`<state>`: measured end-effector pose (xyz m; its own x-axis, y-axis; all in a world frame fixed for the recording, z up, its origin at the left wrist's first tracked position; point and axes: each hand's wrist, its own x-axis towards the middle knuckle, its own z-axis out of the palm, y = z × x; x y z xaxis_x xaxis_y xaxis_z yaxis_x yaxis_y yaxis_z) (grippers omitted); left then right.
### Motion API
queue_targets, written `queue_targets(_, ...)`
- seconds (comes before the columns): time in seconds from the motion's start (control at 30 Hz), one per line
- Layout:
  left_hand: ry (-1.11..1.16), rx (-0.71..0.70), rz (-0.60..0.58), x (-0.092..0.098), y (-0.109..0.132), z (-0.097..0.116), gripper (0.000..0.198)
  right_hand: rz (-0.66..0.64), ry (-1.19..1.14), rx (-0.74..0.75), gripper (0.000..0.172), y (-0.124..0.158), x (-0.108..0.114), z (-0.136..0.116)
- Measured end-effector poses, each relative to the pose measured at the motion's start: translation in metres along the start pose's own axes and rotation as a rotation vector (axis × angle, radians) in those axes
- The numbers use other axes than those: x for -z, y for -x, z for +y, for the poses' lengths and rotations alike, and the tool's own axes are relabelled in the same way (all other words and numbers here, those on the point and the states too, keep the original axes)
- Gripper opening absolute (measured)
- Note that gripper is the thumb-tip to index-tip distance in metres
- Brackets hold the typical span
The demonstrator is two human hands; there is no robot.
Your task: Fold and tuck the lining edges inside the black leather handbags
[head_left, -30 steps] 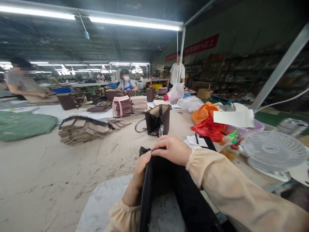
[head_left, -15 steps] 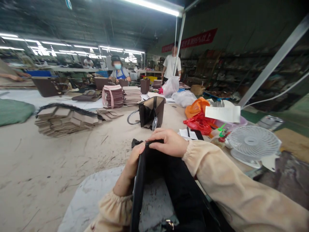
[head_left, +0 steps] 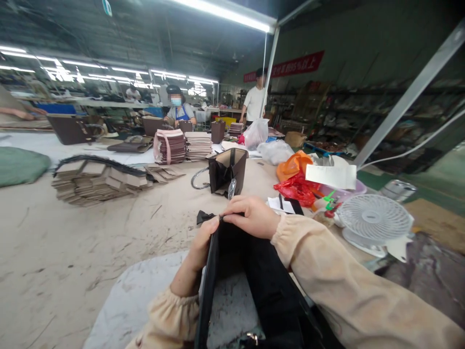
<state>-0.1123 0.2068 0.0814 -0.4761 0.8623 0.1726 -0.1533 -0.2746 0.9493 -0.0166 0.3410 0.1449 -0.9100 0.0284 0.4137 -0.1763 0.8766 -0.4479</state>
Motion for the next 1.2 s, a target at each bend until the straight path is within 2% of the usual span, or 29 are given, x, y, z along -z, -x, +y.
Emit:
queue_targets(0.2, -0.007, -0.031, -0.082, 0.004, -0.003, 0.0, 0.042, -0.014, -0.035, 0.004, 0.022, 0.002, 0.001, 0.003)
queue_targets(0.27, -0.016, -0.048, -0.062, 0.004, -0.002, 0.0, 0.039, -0.027, -0.056, 0.01, 0.024, 0.004, 0.002, 0.002)
queue_targets(0.43, -0.032, -0.053, 0.108, -0.003, 0.005, 0.004, 0.03, -0.009, -0.048, 0.012, 0.018, 0.003, 0.003, 0.001)
queue_targets(0.63, 0.048, -0.007, 0.07, -0.006, 0.005, 0.005, 0.035, 0.017, -0.002, 0.009, 0.012, -0.001, -0.002, 0.002)
queue_targets(0.9, 0.023, 0.008, -0.046, 0.004, -0.002, -0.001, 0.038, 0.002, -0.022, 0.013, 0.02, 0.002, 0.0, 0.001)
queue_targets(1.07, -0.054, -0.031, -0.04, 0.006, -0.004, -0.004, 0.039, 0.005, -0.061, 0.038, 0.016, 0.002, 0.0, 0.001)
queue_targets(1.13, -0.078, -0.048, -0.023, 0.013, -0.004, -0.009, 0.04, 0.027, -0.042, 0.028, 0.014, 0.001, -0.001, 0.002)
queue_targets(1.2, -0.108, -0.049, 0.04, 0.022, -0.006, -0.015, 0.037, 0.034, 0.004, 0.019, 0.013, 0.0, -0.001, 0.002)
